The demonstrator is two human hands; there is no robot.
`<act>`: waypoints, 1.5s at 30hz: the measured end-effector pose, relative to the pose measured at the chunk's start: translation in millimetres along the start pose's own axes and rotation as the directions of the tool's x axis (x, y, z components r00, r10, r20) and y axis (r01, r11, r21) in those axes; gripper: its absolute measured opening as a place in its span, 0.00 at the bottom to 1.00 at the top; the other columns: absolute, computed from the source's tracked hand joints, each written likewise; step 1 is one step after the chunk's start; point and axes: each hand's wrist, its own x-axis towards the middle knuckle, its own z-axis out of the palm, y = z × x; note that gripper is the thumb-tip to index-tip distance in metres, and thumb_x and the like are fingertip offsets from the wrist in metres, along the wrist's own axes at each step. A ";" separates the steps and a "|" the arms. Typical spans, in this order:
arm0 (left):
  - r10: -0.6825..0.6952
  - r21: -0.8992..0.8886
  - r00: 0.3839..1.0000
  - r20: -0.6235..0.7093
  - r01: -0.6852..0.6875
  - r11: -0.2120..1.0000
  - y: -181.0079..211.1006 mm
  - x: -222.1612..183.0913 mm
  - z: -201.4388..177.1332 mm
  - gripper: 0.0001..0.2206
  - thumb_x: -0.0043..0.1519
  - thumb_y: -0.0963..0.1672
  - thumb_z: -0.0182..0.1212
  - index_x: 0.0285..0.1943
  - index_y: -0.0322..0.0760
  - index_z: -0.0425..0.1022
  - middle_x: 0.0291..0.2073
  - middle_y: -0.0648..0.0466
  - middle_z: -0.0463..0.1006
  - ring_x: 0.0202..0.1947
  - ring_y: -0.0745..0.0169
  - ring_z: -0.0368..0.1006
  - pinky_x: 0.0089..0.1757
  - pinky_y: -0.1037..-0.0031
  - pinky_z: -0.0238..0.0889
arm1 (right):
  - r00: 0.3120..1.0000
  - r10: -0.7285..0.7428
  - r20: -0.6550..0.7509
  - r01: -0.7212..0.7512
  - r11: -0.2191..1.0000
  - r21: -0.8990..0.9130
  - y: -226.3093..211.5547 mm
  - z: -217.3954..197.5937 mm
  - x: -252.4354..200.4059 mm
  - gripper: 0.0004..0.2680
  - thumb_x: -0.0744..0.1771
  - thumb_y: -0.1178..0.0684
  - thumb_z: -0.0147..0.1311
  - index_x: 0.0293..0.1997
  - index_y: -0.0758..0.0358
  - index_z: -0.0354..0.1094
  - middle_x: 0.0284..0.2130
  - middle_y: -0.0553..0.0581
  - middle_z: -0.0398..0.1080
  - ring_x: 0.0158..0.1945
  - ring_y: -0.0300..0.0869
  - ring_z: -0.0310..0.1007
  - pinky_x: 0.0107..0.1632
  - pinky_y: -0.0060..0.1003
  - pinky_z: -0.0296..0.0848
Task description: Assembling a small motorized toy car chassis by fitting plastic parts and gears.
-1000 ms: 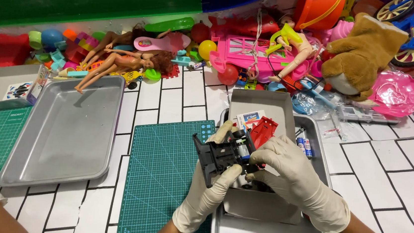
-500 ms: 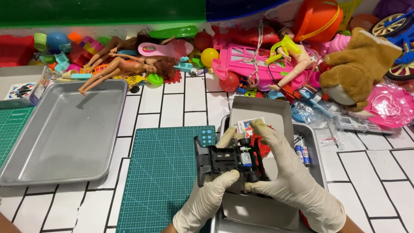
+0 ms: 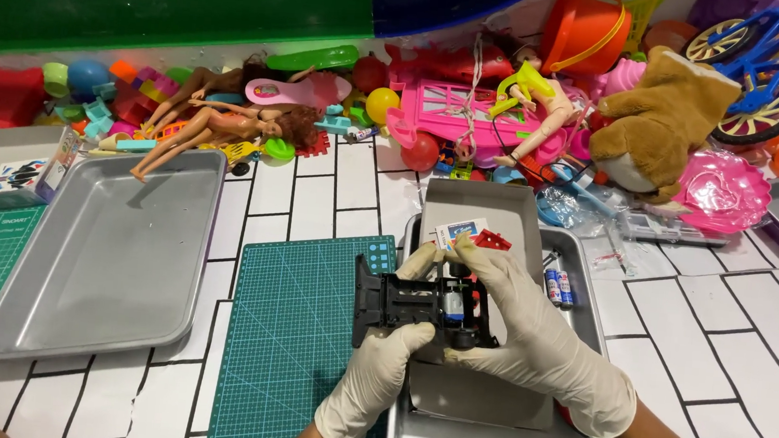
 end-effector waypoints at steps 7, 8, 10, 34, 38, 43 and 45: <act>0.144 -0.096 0.987 0.066 -0.137 0.986 -4.5 4.6 0.2 0.15 0.55 0.43 0.62 0.49 0.31 0.85 0.43 0.50 0.87 0.46 0.58 0.82 0.51 0.68 0.75 | 0.999 0.003 -0.042 -0.005 0.998 -0.064 -0.9 4.0 -1.5 0.40 0.58 0.49 0.75 0.75 0.64 0.46 0.67 0.60 0.62 0.64 0.53 0.66 0.67 0.47 0.65; 0.138 -0.079 0.988 0.066 -0.133 0.988 -4.8 4.8 0.0 0.15 0.55 0.44 0.63 0.49 0.32 0.85 0.43 0.50 0.87 0.46 0.58 0.82 0.51 0.68 0.75 | 0.999 -0.017 -0.034 0.014 0.998 -0.069 -2.4 2.6 -0.2 0.39 0.60 0.48 0.73 0.75 0.64 0.45 0.66 0.62 0.62 0.64 0.54 0.65 0.67 0.47 0.65; 0.130 -0.060 0.989 0.067 -0.126 0.990 -5.1 2.9 0.0 0.16 0.55 0.44 0.63 0.49 0.33 0.85 0.43 0.50 0.87 0.46 0.58 0.82 0.51 0.68 0.76 | 0.999 -0.032 -0.028 0.030 0.997 -0.072 -7.4 0.8 2.9 0.38 0.61 0.46 0.72 0.75 0.64 0.44 0.66 0.64 0.62 0.65 0.54 0.65 0.67 0.47 0.65; 0.050 -0.100 0.996 0.078 -0.042 0.994 -0.6 -1.2 -1.0 0.10 0.58 0.43 0.63 0.40 0.30 0.86 0.36 0.48 0.87 0.39 0.57 0.82 0.45 0.68 0.76 | 0.996 -0.069 -0.062 0.068 0.998 -0.013 -9.2 -2.2 4.8 0.31 0.65 0.39 0.64 0.71 0.61 0.51 0.68 0.59 0.61 0.67 0.55 0.65 0.70 0.52 0.61; 0.118 -0.057 0.993 0.031 -0.116 0.992 -10.0 9.8 -3.1 0.11 0.57 0.44 0.63 0.39 0.30 0.87 0.37 0.48 0.88 0.41 0.57 0.83 0.47 0.68 0.75 | 0.997 -0.057 -0.057 0.053 0.996 -0.070 4.9 4.6 0.5 0.38 0.60 0.38 0.72 0.73 0.62 0.48 0.69 0.62 0.59 0.71 0.56 0.60 0.73 0.53 0.59; 0.197 -0.131 0.980 0.007 -0.194 0.972 6.1 2.3 4.0 0.19 0.56 0.44 0.62 0.56 0.33 0.82 0.52 0.50 0.86 0.53 0.58 0.81 0.58 0.68 0.71 | 0.999 -0.023 -0.049 0.013 0.983 -0.184 11.4 -25.9 1.1 0.42 0.60 0.30 0.64 0.76 0.64 0.43 0.71 0.68 0.54 0.71 0.58 0.56 0.71 0.57 0.55; 0.537 -0.345 0.828 0.159 -0.463 0.816 27.9 -7.8 13.3 0.35 0.54 0.33 0.54 0.75 0.33 0.53 0.63 0.41 0.66 0.16 0.62 0.73 0.19 0.82 0.71 | 0.992 -0.041 -0.121 -0.003 0.938 -0.346 25.4 -47.6 2.7 0.14 0.65 0.53 0.64 0.54 0.58 0.68 0.50 0.54 0.74 0.57 0.51 0.70 0.60 0.46 0.70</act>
